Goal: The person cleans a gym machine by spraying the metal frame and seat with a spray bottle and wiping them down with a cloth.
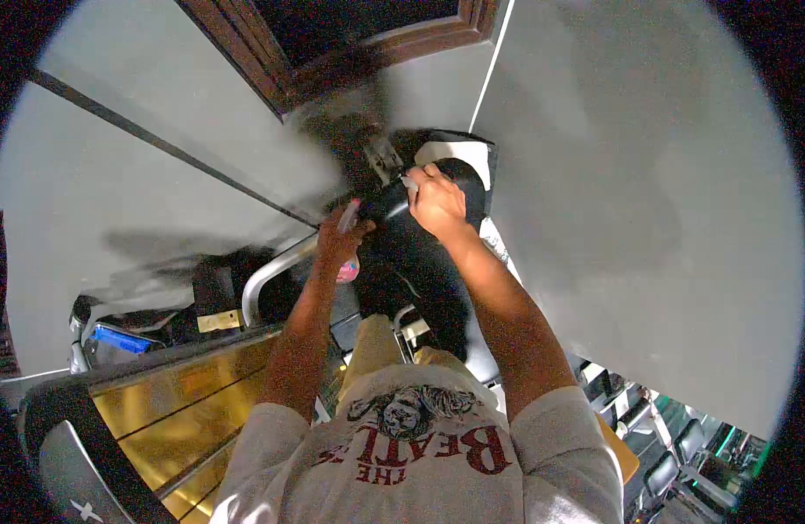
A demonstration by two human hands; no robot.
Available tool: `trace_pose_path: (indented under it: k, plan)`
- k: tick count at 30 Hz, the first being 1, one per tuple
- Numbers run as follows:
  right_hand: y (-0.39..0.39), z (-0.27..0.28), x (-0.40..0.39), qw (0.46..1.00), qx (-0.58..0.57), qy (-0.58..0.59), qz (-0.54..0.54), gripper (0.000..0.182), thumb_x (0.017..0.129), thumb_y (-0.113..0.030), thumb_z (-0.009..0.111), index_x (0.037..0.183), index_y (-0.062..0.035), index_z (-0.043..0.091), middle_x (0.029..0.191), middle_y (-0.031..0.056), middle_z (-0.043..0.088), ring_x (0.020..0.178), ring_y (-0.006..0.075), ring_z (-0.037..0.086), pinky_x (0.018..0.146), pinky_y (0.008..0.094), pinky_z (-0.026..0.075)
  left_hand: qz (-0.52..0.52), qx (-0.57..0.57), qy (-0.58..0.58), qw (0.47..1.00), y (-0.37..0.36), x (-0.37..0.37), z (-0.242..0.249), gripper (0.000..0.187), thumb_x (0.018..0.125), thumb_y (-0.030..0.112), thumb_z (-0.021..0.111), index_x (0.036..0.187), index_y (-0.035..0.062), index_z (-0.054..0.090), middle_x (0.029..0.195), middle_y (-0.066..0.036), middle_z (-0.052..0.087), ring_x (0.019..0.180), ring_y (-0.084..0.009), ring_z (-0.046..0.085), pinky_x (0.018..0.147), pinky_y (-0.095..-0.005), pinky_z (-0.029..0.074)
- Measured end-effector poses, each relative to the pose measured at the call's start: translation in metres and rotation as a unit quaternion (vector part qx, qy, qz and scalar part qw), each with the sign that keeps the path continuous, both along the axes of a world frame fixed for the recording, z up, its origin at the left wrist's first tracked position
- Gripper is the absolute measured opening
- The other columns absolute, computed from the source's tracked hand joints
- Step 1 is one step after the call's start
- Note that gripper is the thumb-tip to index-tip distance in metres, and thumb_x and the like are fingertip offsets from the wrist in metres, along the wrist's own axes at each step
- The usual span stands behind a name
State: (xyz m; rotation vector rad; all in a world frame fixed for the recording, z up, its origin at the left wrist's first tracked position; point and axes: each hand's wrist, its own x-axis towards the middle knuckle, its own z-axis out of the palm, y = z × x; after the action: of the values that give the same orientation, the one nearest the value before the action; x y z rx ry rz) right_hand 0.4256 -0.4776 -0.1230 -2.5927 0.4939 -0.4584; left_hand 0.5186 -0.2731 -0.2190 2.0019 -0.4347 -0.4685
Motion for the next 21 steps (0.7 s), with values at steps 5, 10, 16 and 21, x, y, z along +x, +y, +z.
trace_pose_path:
  k: [5,10,16,21]
  plan:
    - [-0.003,-0.006,-0.001,1.000,-0.003,0.015,0.007,0.022,0.087,-0.016,0.057,0.108,-0.0130,0.064,0.112,0.0146,0.062,0.100,0.0388,0.063,0.084,0.0492,0.053,0.045,-0.021,0.003,0.999,-0.003,0.003,-0.021,0.060,0.068,0.034,0.087,0.111,0.0019,0.061,0.093,-0.015,0.067,0.084,-0.0297,0.064,0.076,-0.0388,0.049]
    - [0.000,-0.005,0.001,1.000,-0.002,0.018,-0.008,0.028,0.084,-0.015,0.061,0.112,-0.0130,0.064,0.110,0.0121,0.061,0.099,0.0368,0.063,0.085,0.0474,0.052,0.011,0.005,0.022,1.000,0.004,0.003,-0.019,0.064,0.078,0.029,0.082,0.127,0.0017,0.051,0.100,-0.009,0.063,0.061,-0.0160,0.057,0.055,-0.0283,0.049]
    - [0.000,-0.001,0.002,0.999,-0.014,0.044,-0.001,0.027,0.085,-0.016,0.060,0.112,-0.0135,0.063,0.110,0.0119,0.061,0.099,0.0358,0.063,0.084,0.0474,0.052,-0.001,-0.054,-0.114,0.992,0.005,0.011,-0.045,0.055,0.068,0.034,0.086,0.105,0.0006,0.063,0.094,-0.016,0.067,0.090,-0.0306,0.064,0.081,-0.0403,0.048]
    - [0.002,-0.004,0.005,0.999,-0.023,0.048,-0.008,0.026,0.087,-0.018,0.060,0.113,-0.0160,0.063,0.111,0.0115,0.061,0.100,0.0362,0.063,0.085,0.0474,0.052,0.041,-0.007,0.009,0.999,0.002,0.001,-0.004,0.055,0.068,0.036,0.085,0.104,0.0005,0.062,0.093,-0.016,0.065,0.088,-0.0331,0.062,0.079,-0.0399,0.047]
